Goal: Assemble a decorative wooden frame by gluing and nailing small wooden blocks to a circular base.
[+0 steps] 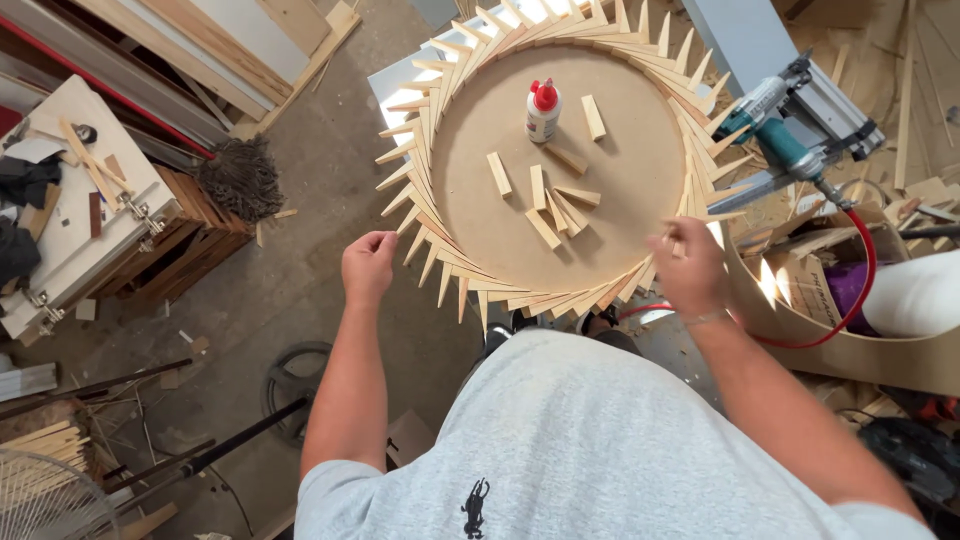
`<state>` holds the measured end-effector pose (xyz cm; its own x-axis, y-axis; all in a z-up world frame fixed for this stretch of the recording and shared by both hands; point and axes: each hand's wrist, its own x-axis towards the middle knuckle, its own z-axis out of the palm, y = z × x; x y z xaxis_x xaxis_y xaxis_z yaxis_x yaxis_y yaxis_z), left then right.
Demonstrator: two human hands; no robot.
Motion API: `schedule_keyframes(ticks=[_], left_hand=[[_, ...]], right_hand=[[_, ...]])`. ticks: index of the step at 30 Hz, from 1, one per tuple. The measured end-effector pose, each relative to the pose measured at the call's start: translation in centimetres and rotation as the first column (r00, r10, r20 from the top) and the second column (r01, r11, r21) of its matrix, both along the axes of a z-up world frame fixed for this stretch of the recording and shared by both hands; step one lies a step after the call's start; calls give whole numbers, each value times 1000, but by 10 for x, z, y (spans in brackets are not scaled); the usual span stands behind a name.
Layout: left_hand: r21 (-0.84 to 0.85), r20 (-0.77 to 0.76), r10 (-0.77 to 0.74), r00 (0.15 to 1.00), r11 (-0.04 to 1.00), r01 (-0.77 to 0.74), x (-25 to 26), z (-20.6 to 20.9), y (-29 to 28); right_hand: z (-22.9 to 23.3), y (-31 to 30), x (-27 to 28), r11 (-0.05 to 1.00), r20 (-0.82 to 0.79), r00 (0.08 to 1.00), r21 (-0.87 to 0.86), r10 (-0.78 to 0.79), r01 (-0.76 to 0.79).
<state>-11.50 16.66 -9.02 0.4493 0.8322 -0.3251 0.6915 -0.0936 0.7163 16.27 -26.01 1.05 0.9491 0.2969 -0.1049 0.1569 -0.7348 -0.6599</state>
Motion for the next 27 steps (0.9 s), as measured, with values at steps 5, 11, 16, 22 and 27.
schedule_keyframes(ticks=[5,11,16,22,27], left_hand=[[440,-55,-242,969,865,241,11,24,-17],[652,-94,-277,956,709,269,17,10,-42],[604,-281,-376,883,645,468,32,95,-106],[341,-417,-392,820,769,541,61,100,-102],[348,-455,-391,800,749,564,82,97,-73]], right_hand=[[-27,66,11,804,399,716,-105,573,-585],[-57,88,35,720,462,557,-509,691,-472],[-71,91,57,648,428,499,-607,754,-459],[-73,82,62,682,290,648,-528,705,-506],[-61,57,54,772,362,682,-324,636,-547]])
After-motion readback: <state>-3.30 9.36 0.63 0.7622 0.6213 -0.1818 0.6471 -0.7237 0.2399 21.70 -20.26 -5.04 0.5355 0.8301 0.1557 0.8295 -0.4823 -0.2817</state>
